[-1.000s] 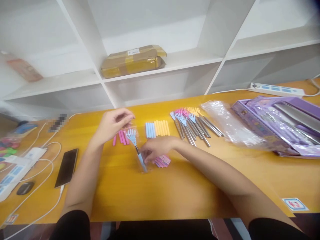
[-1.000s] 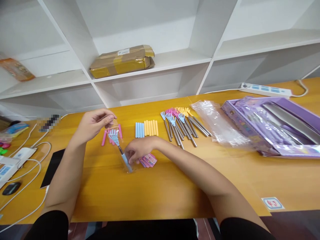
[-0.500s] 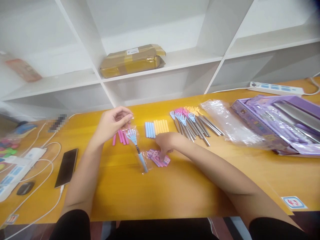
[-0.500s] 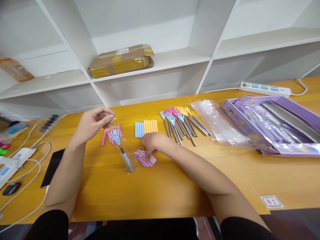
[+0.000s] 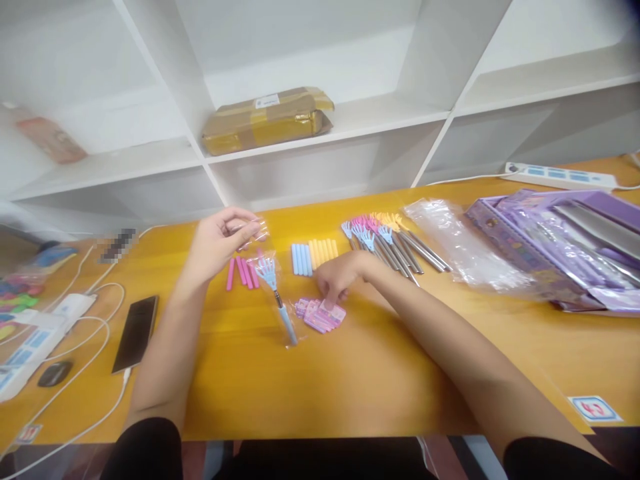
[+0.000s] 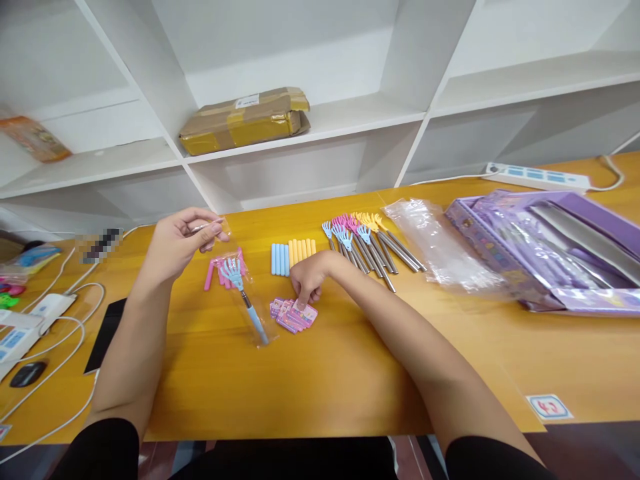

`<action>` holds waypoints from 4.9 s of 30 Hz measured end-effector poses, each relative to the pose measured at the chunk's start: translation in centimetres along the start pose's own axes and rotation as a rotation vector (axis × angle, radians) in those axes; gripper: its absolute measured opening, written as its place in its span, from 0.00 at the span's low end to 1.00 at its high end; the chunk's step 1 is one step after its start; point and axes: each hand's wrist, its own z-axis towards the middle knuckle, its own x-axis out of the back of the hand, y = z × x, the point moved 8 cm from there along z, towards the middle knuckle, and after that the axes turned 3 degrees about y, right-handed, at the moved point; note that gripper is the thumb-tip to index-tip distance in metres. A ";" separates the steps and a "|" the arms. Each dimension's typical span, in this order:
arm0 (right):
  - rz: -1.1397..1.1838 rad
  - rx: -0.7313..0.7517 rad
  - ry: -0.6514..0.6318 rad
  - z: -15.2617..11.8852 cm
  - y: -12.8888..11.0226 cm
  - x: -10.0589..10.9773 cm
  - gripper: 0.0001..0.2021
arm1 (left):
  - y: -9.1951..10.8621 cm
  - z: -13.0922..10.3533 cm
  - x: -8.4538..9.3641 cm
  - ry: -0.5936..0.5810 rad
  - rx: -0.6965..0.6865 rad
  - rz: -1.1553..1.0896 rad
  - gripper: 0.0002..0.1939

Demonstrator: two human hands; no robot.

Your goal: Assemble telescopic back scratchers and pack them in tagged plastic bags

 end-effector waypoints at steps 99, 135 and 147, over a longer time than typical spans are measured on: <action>-0.756 0.533 1.666 -15.3 -17.3 0.5 0.16 | 4.1 -5.4 -5.7 -0.176 0.266 -0.611 0.20; 0.221 0.603 1.027 -8.7 -12.5 3.8 0.19 | 6.0 -5.2 -4.2 0.011 -0.020 -0.409 0.19; 0.194 0.626 1.128 -9.3 -12.8 3.7 0.26 | 7.0 -4.8 -3.2 -0.080 -0.081 -0.350 0.18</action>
